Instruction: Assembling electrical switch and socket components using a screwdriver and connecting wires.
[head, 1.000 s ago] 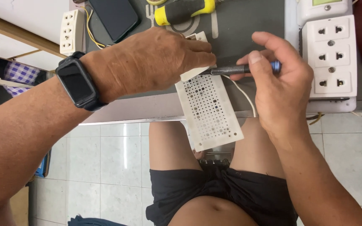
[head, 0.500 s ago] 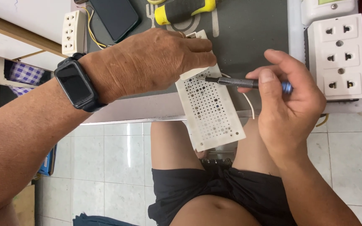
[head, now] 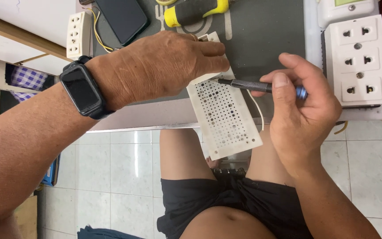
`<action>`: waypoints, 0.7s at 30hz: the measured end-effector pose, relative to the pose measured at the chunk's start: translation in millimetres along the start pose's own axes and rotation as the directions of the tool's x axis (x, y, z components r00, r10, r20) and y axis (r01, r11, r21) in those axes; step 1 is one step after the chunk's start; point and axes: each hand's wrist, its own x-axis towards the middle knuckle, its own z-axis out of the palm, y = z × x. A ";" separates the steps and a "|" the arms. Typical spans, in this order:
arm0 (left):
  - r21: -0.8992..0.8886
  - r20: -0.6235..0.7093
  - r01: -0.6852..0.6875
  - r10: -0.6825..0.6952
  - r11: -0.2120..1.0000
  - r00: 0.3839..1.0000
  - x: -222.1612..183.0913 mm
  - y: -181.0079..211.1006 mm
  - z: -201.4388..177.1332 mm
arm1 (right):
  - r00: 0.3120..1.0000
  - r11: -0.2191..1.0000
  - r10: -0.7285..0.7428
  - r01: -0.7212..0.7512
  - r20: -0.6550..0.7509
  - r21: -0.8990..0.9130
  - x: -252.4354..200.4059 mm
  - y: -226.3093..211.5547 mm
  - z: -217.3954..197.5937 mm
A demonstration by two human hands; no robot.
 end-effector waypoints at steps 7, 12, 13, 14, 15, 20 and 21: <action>0.013 -0.023 -0.015 0.015 1.000 1.000 -1.0 0.4 0.1 | 1.000 1.000 -0.001 0.001 -0.002 0.003 0.4 2.3 1.3; 0.058 -0.003 -0.005 0.005 0.998 1.000 0.1 -0.2 2.4 | 1.000 1.000 0.001 -0.001 0.000 -0.026 0.0 2.5 0.9; 0.058 -0.003 -0.005 0.005 0.998 1.000 0.1 0.0 2.5 | 1.000 1.000 0.002 -0.002 0.000 -0.027 -0.5 1.5 1.0; 0.072 -0.004 -0.007 0.007 0.997 1.000 0.0 0.1 2.6 | 1.000 1.000 0.002 -0.002 -0.016 0.002 -1.1 0.7 1.2; 0.085 -0.005 -0.006 0.007 0.996 1.000 -0.5 0.2 2.8 | 1.000 0.999 0.003 -0.002 -0.030 0.033 -1.6 -0.2 1.7; 0.085 -0.008 -0.005 0.006 0.996 1.000 -0.7 0.4 3.2 | 1.000 1.000 0.019 -0.019 -0.021 0.005 -2.5 0.4 1.5; 0.089 -0.011 -0.002 0.003 0.996 1.000 -0.3 0.8 2.3 | 1.000 1.000 0.008 -0.008 -0.015 0.001 -1.7 1.3 1.7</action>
